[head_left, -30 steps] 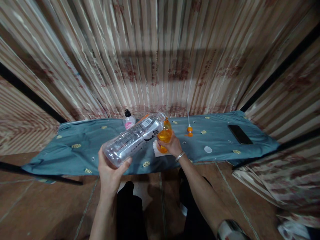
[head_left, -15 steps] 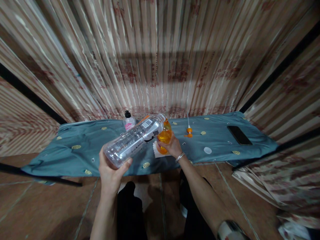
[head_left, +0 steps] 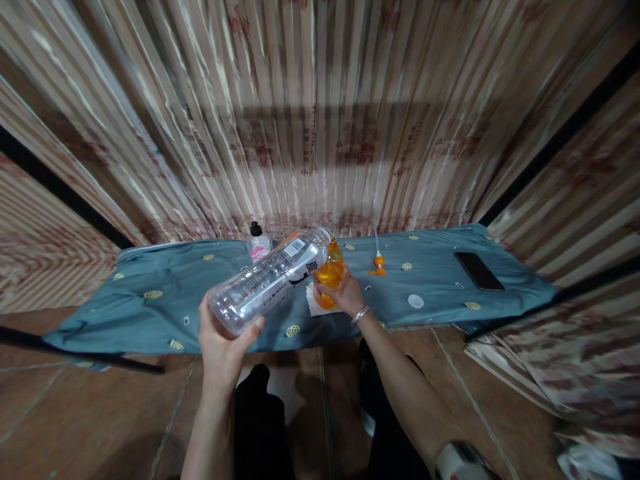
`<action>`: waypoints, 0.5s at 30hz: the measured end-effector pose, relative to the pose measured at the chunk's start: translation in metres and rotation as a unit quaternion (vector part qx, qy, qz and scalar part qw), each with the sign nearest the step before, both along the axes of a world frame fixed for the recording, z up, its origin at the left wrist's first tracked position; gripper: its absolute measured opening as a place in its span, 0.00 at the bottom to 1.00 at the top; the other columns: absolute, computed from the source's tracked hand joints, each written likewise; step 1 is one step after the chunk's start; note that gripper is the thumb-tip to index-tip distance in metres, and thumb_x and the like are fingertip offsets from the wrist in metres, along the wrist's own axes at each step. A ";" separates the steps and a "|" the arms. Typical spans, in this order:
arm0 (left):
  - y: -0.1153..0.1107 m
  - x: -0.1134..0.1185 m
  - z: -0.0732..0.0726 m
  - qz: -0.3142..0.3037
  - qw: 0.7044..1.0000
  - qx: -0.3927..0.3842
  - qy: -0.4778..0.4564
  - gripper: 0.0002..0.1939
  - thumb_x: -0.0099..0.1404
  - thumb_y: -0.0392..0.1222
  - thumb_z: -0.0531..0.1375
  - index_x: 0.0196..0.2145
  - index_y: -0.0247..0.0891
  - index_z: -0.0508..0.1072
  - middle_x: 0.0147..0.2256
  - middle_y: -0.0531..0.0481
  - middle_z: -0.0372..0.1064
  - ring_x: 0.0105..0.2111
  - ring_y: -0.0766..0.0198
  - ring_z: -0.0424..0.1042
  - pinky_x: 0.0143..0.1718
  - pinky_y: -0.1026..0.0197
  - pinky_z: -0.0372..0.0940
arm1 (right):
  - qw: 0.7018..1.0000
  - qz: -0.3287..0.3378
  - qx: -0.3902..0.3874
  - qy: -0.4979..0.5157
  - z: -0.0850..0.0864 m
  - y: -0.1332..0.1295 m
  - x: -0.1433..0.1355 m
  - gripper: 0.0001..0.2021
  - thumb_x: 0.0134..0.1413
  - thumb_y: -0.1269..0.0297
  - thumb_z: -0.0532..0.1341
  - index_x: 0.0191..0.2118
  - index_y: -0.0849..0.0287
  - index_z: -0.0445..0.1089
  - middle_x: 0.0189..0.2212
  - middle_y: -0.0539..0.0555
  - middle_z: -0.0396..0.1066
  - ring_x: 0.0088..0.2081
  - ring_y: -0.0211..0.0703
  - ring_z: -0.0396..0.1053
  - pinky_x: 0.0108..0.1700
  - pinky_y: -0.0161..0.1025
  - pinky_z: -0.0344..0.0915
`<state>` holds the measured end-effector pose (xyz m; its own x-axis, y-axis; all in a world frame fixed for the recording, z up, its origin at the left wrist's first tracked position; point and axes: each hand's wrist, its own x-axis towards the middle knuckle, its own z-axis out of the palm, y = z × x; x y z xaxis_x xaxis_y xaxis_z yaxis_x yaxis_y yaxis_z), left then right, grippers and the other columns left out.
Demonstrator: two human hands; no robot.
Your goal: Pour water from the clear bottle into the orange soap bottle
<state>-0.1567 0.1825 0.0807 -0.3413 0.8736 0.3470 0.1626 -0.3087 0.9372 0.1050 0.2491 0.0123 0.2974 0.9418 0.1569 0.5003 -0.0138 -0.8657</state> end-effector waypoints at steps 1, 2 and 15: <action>0.000 0.000 0.000 -0.002 1.000 0.002 -0.001 0.48 0.39 0.55 0.80 0.56 0.38 0.71 0.54 0.40 0.74 0.54 0.47 0.76 0.58 0.46 0.72 | 1.000 -0.001 0.002 -0.002 0.000 0.000 0.000 0.31 0.44 0.60 0.76 0.54 0.54 0.68 0.46 0.58 0.83 0.50 0.60 0.83 0.54 0.55 0.79; 0.000 0.000 -0.001 -0.002 1.000 0.001 -0.001 0.48 0.39 0.55 0.80 0.56 0.39 0.71 0.54 0.40 0.74 0.54 0.47 0.76 0.58 0.46 0.72 | 1.000 -0.001 0.005 -0.005 -0.001 0.001 0.000 0.30 0.44 0.60 0.77 0.54 0.54 0.68 0.46 0.57 0.83 0.49 0.60 0.83 0.54 0.55 0.79; 0.000 -0.001 -0.003 -0.014 1.000 0.016 0.018 0.46 0.43 0.57 0.80 0.57 0.39 0.71 0.55 0.41 0.74 0.55 0.46 0.77 0.59 0.46 0.73 | 0.999 -0.002 0.035 -0.023 -0.010 0.003 0.002 0.36 0.44 0.56 0.77 0.60 0.53 0.67 0.47 0.57 0.83 0.50 0.61 0.83 0.55 0.58 0.79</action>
